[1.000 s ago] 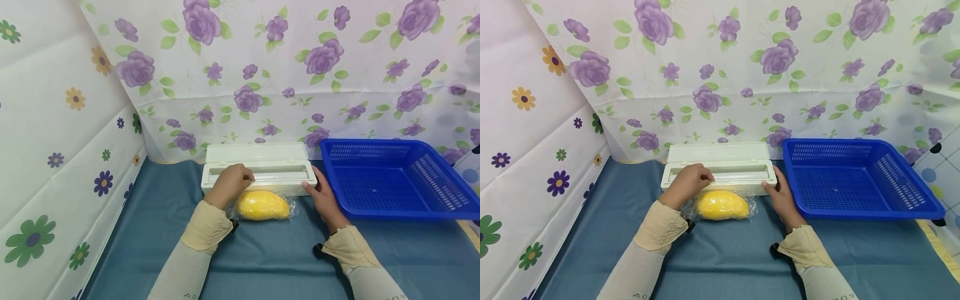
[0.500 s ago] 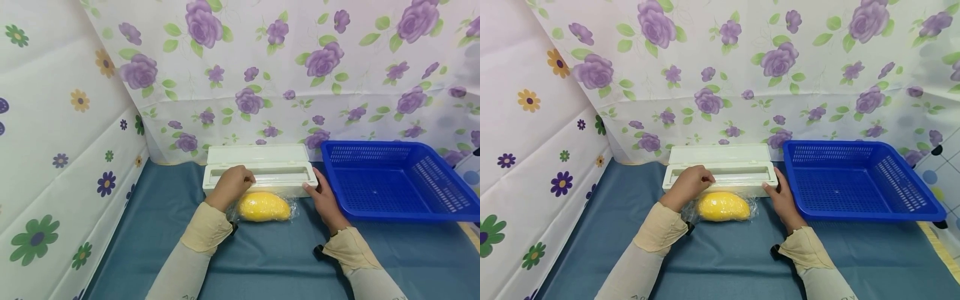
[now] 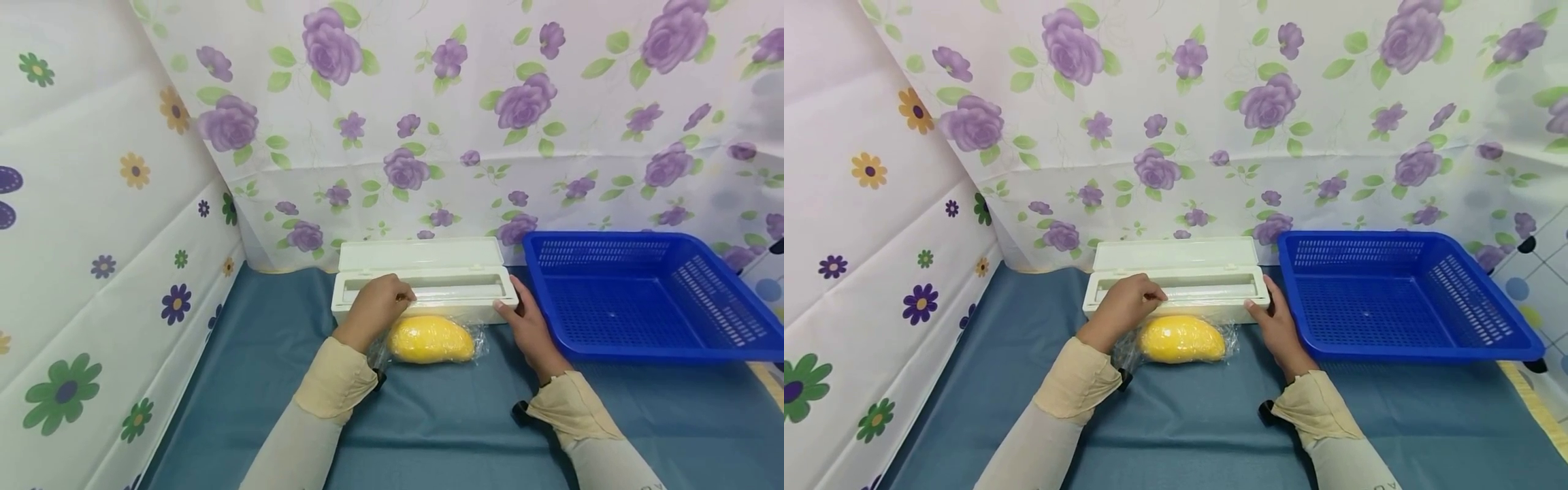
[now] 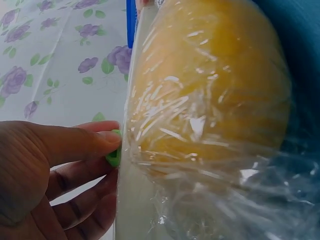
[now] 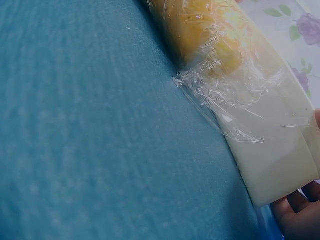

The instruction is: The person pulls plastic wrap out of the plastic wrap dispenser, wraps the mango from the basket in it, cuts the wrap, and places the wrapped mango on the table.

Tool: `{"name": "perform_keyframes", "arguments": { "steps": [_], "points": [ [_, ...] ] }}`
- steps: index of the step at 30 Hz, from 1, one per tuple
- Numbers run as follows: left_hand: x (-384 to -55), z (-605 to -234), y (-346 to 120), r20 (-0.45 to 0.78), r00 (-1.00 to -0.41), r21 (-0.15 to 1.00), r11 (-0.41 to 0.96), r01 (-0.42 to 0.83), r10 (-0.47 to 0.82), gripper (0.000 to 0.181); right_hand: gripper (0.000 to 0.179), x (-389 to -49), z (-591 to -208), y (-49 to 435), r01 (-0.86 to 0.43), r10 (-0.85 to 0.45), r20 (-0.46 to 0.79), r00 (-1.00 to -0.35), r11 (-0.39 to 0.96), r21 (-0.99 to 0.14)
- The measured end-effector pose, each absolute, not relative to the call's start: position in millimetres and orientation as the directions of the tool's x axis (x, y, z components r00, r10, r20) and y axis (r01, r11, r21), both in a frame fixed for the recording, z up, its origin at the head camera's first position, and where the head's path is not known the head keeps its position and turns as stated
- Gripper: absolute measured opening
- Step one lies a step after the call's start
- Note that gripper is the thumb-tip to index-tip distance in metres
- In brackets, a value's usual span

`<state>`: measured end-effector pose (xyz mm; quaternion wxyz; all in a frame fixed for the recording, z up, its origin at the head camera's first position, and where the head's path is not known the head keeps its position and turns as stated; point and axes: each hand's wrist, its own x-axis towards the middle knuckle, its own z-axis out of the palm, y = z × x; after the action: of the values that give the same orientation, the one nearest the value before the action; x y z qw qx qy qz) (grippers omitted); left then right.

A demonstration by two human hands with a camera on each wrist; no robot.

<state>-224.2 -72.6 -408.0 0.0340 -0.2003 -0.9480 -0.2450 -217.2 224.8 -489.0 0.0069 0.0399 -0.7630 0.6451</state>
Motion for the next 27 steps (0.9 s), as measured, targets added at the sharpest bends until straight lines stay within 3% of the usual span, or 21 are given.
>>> {"name": "perform_keyframes", "arguments": {
  "steps": [27],
  "points": [
    [-220,-419,-79,0.294,-0.883,0.401,0.791,0.462,0.367,0.011,0.076,-217,-488,224,-0.038,-0.037,0.032,-0.999,0.175,-0.984]
  ]
}}
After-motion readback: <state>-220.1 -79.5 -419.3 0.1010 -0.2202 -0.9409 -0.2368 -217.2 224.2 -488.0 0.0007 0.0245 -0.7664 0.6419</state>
